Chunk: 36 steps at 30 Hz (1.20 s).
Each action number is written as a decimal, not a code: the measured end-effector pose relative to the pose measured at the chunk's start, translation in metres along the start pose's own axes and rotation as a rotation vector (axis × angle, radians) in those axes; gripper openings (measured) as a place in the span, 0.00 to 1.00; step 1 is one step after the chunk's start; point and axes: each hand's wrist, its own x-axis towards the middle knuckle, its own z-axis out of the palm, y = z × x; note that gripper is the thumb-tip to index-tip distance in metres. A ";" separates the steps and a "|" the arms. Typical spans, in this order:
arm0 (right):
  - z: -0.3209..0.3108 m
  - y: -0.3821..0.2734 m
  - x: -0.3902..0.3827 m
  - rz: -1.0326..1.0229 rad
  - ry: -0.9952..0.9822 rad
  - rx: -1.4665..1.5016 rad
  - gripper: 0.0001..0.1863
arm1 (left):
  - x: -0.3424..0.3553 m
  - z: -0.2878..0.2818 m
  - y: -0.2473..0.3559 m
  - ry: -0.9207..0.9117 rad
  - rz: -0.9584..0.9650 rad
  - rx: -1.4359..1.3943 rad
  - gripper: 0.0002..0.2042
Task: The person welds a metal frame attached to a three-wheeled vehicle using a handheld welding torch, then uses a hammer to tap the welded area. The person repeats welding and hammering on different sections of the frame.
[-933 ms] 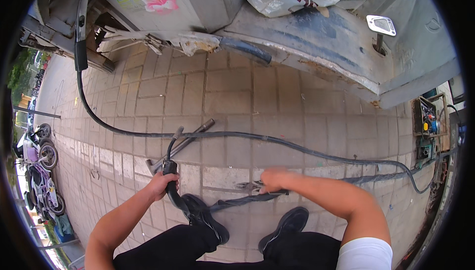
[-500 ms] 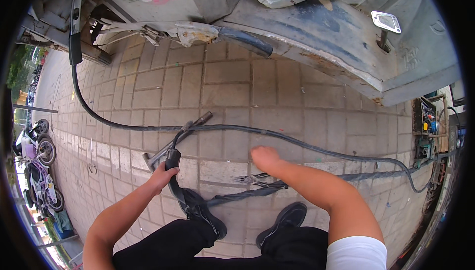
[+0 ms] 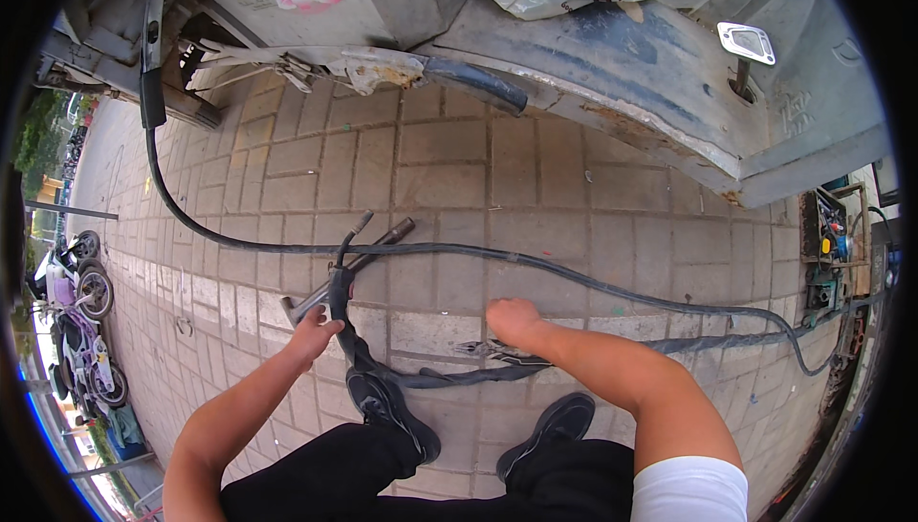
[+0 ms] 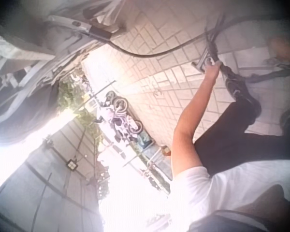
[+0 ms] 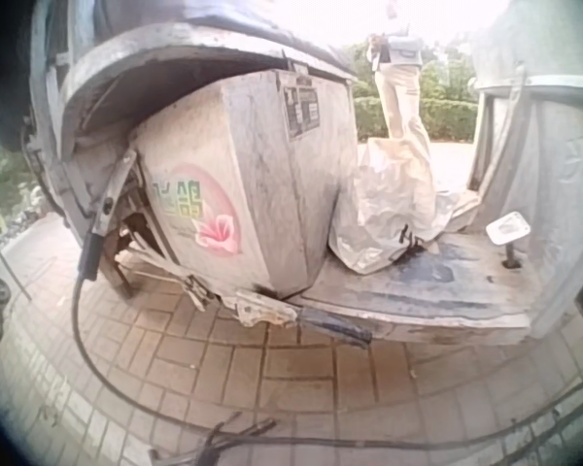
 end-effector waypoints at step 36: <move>-0.048 -0.088 -0.016 -0.207 0.247 0.313 0.10 | -0.054 0.041 0.073 -0.447 0.518 0.380 0.21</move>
